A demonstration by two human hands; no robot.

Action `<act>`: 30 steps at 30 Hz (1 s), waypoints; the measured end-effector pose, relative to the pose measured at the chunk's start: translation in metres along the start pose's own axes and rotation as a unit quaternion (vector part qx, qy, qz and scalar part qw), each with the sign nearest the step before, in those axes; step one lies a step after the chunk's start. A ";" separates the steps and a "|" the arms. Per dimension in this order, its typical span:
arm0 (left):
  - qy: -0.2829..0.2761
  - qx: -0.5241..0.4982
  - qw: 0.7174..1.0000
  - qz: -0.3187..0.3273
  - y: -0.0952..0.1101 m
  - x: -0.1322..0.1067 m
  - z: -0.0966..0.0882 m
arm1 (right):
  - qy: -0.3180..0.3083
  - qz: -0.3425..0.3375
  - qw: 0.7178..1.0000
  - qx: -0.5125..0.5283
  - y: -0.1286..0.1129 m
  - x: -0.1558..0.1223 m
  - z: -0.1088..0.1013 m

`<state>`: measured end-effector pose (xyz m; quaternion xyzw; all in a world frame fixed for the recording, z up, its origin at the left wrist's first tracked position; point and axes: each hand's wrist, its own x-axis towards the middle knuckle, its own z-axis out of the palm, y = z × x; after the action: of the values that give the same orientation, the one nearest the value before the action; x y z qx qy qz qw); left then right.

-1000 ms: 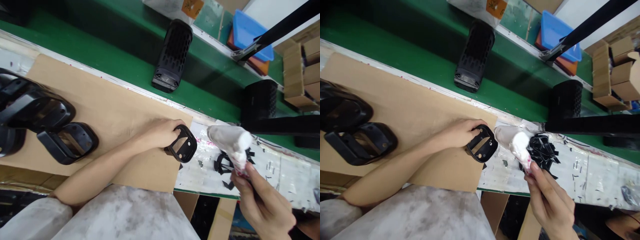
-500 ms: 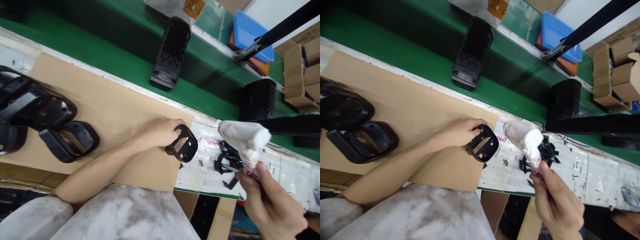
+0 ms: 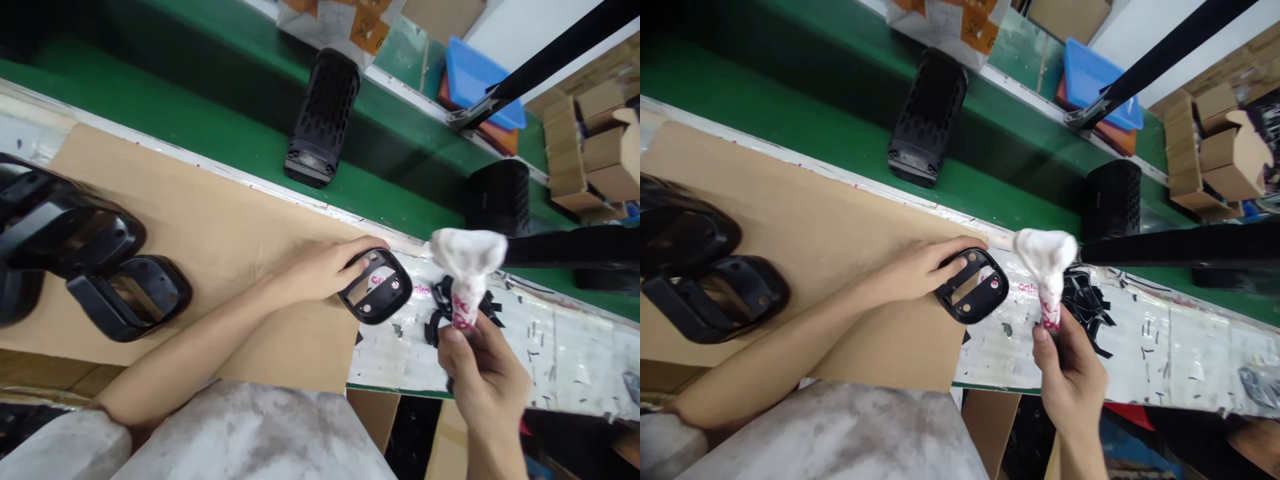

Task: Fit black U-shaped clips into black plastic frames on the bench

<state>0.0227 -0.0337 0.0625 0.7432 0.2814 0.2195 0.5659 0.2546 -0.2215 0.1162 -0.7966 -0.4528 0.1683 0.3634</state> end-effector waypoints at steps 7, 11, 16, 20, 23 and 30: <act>0.001 -0.120 0.991 0.067 0.011 -0.004 0.002 | 0.029 0.032 0.968 0.246 -0.026 0.009 0.071; -0.009 -0.143 0.989 0.034 0.011 -0.002 -0.003 | 0.049 0.017 0.973 0.226 -0.034 0.011 0.078; -0.023 -0.190 0.981 -0.013 0.006 0.006 -0.004 | 0.025 0.037 0.971 0.234 -0.042 0.012 0.075; -0.028 -0.240 0.969 -0.046 0.007 0.007 -0.001 | 0.003 0.070 0.965 0.254 -0.047 0.011 0.080; -0.024 -0.246 0.967 -0.064 0.009 0.007 0.001 | -0.016 0.078 0.963 0.258 -0.050 0.010 0.081; -0.012 -0.242 0.967 -0.081 0.007 0.007 0.003 | -0.027 0.052 0.969 0.241 -0.053 0.008 0.082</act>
<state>0.0307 -0.0324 0.0684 0.5618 0.2723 0.2259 0.7478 0.1784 -0.1623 0.0995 -0.7034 -0.3663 0.3125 0.5229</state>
